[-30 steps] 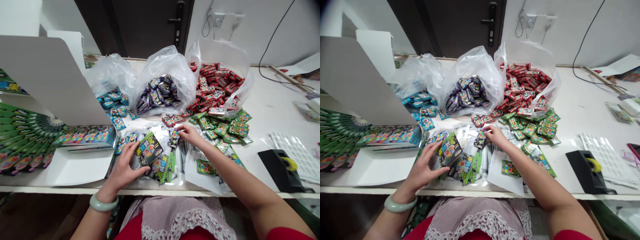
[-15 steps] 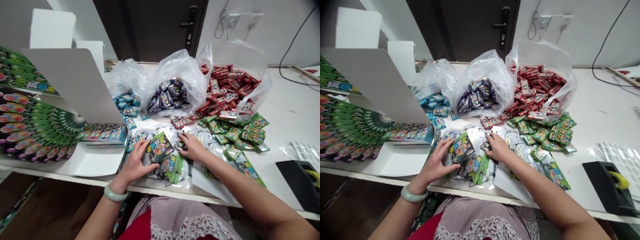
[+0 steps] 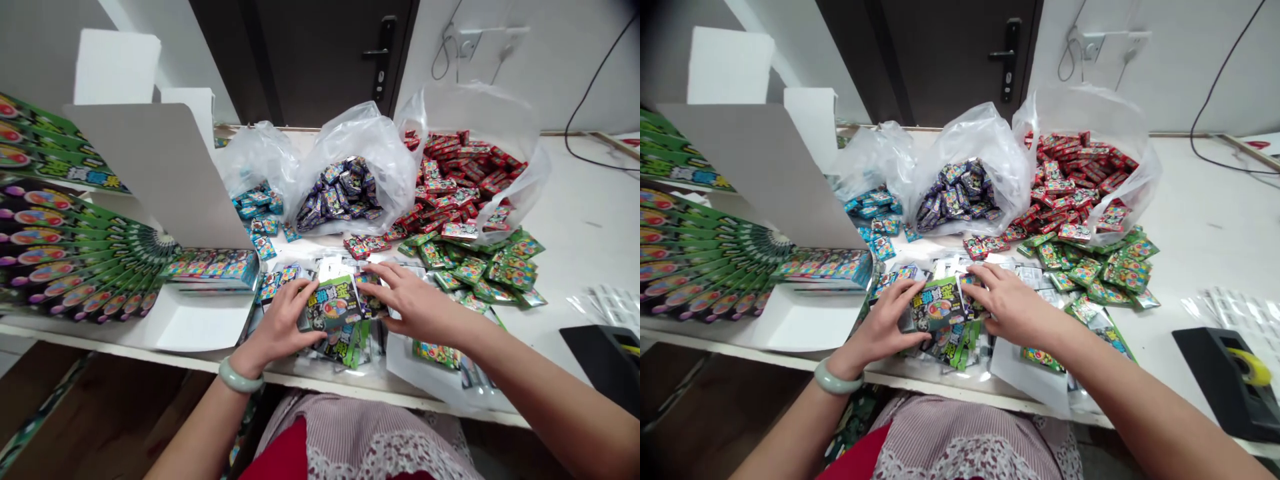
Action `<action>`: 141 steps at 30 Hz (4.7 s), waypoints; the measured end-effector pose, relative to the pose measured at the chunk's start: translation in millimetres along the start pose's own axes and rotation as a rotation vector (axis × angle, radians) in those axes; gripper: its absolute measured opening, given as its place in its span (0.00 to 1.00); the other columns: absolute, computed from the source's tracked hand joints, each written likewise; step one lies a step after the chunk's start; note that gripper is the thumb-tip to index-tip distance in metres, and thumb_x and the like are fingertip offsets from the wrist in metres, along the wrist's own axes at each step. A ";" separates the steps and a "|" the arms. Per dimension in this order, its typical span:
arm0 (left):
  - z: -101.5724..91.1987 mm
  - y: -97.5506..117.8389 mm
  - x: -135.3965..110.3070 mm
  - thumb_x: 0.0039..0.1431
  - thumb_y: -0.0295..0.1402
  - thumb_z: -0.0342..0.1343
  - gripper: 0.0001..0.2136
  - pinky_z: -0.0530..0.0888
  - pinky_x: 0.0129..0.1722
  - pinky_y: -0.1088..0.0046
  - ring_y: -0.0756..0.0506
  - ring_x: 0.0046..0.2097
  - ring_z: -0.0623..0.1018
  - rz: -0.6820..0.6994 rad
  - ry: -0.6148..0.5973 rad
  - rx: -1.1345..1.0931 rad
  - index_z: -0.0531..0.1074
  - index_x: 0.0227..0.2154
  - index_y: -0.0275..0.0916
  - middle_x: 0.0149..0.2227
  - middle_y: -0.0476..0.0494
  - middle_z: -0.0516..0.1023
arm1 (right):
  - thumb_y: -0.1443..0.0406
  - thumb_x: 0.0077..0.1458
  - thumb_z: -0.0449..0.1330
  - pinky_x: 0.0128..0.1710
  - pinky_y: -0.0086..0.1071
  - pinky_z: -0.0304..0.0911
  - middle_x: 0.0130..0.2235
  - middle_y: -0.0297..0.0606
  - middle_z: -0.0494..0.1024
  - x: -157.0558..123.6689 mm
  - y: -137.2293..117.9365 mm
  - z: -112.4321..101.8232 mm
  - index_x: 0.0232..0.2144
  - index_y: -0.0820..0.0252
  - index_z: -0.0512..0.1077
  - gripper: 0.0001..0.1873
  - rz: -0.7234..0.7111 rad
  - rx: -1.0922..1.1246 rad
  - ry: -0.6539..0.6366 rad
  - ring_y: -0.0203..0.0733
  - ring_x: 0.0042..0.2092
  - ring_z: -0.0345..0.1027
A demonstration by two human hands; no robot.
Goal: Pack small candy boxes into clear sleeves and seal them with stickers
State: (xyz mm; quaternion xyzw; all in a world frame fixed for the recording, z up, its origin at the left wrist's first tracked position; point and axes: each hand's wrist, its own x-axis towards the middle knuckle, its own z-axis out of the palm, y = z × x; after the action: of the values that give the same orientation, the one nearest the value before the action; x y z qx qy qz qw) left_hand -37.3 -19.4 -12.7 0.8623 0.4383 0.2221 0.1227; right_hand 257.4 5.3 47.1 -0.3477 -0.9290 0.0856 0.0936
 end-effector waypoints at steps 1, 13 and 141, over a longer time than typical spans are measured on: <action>0.1 -0.1 -1.1 0.49 0.42 0.66 0.44 0.66 0.58 0.49 0.33 0.59 0.65 0.011 -0.019 -0.014 0.49 0.65 0.44 0.57 0.34 0.62 | 0.71 0.46 0.63 0.59 0.49 0.58 0.61 0.50 0.62 -1.0 -0.1 -0.3 0.56 0.59 0.66 0.33 -0.015 0.023 -0.018 0.56 0.61 0.56; 9.6 10.0 -2.8 0.47 0.42 0.67 0.43 0.66 0.58 0.49 0.33 0.59 0.65 -0.070 0.002 -0.150 0.53 0.64 0.42 0.56 0.34 0.62 | 0.58 0.52 0.65 0.63 0.55 0.49 0.61 0.43 0.66 0.7 -0.8 6.3 0.62 0.49 0.57 0.37 0.107 0.341 0.015 0.55 0.64 0.54; 14.0 36.8 1.8 0.56 0.39 0.61 0.28 0.72 0.51 0.57 0.40 0.52 0.72 -0.215 0.154 -0.453 0.58 0.57 0.44 0.51 0.38 0.69 | 0.63 0.56 0.59 0.36 0.36 0.69 0.35 0.33 0.74 3.5 -25.7 43.5 0.47 0.51 0.65 0.15 0.485 1.102 0.245 0.38 0.33 0.70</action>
State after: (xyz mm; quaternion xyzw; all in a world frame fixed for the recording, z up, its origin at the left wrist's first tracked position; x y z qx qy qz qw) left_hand -3.7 -39.8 -9.5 0.7416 0.4746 0.3655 0.3019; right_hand 228.5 -15.5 11.1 -0.4569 -0.6249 0.5317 0.3434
